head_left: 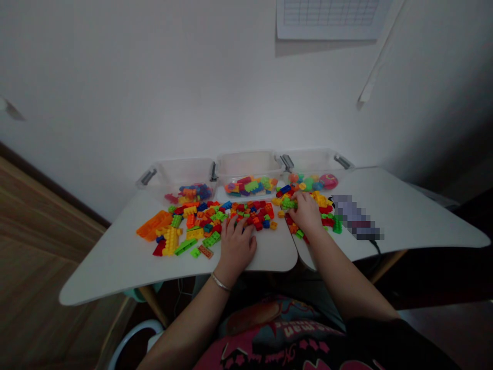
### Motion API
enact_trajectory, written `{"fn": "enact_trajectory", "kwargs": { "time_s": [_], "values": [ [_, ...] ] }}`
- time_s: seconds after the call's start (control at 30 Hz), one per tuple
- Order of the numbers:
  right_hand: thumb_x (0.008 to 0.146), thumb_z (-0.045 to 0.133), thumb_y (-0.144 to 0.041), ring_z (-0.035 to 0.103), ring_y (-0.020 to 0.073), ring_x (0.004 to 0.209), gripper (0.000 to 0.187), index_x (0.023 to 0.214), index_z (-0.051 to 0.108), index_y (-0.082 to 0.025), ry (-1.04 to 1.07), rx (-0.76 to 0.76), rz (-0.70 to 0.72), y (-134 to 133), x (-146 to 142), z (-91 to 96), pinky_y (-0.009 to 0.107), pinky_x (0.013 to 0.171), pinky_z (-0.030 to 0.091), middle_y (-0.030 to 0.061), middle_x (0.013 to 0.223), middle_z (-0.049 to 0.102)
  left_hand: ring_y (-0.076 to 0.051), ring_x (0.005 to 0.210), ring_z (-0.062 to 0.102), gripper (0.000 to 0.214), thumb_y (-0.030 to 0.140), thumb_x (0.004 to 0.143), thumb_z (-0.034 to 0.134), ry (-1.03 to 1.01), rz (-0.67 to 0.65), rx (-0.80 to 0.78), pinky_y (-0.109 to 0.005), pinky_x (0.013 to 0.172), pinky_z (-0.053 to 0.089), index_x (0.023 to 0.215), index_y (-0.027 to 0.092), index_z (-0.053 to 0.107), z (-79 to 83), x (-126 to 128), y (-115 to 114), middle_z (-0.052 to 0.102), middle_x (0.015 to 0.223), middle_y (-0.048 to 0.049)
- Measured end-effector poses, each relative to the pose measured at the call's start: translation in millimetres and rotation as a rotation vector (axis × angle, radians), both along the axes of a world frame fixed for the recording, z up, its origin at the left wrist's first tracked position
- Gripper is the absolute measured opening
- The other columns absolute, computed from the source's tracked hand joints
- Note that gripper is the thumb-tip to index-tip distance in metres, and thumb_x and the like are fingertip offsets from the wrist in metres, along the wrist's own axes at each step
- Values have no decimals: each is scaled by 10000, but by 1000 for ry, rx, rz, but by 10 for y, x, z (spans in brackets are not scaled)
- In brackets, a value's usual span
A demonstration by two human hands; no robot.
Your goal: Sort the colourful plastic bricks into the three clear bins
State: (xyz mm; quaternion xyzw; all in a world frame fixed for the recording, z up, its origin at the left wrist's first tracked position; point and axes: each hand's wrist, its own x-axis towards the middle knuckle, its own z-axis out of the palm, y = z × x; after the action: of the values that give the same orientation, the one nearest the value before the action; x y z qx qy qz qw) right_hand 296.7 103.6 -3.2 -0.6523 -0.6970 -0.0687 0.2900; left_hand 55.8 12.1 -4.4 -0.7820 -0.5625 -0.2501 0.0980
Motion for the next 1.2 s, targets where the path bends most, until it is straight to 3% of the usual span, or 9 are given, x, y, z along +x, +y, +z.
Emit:
{"fn": "enact_trajectory", "kwargs": {
  "time_s": [0.23,0.37,0.57,0.73,0.93,1.07,1.2],
  "values": [
    [794,539,-161,508,284,1159,310,1090,627,-142,199,174,22,-14,16,12,431,1019,423,167,1170,548,-344,1276,485,277,253,858,563,1,-5,-3,-595,1158,289,1089,234,714,10,-3,-2,649,1286,-69],
    [824,531,-190,519,293,1159,303,1107,635,-160,241,216,70,-16,12,42,477,1019,425,159,1165,576,-337,1265,494,274,254,856,566,-4,-7,-7,-591,1160,285,1089,234,709,13,-2,-6,655,1277,-67],
    [831,560,-253,570,275,1101,257,1069,633,-188,325,226,182,-71,-82,201,451,1005,446,125,1096,658,-320,1238,507,341,247,865,551,-9,-15,-3,-568,1174,268,1185,204,660,-7,-8,-10,658,1273,-72],
    [844,550,-329,639,238,931,245,1023,643,-192,509,163,323,-219,-425,283,378,840,521,100,1020,694,-325,1241,511,482,242,860,558,-38,-13,33,-556,1174,261,1327,126,556,-38,-10,0,663,1250,-120],
    [833,555,-326,645,220,930,185,968,617,-217,561,47,478,-364,-860,76,375,853,534,74,979,693,-324,1241,527,518,288,891,555,-49,-57,91,-580,1162,260,1375,112,499,-69,-33,13,647,1275,-155],
    [800,604,-331,640,226,959,139,879,543,-234,515,59,591,-402,-923,-91,387,865,536,77,982,685,-281,1159,585,481,310,898,575,-86,-114,86,-554,1165,276,1351,157,522,-49,-61,3,684,1197,-122],
    [855,562,-362,632,237,974,198,996,532,-226,540,121,619,-398,-900,-143,405,861,536,91,1012,664,-249,1054,622,434,310,877,617,-155,-115,96,-532,1141,330,1290,188,566,-44,-80,26,705,1089,-90]
  ]
}}
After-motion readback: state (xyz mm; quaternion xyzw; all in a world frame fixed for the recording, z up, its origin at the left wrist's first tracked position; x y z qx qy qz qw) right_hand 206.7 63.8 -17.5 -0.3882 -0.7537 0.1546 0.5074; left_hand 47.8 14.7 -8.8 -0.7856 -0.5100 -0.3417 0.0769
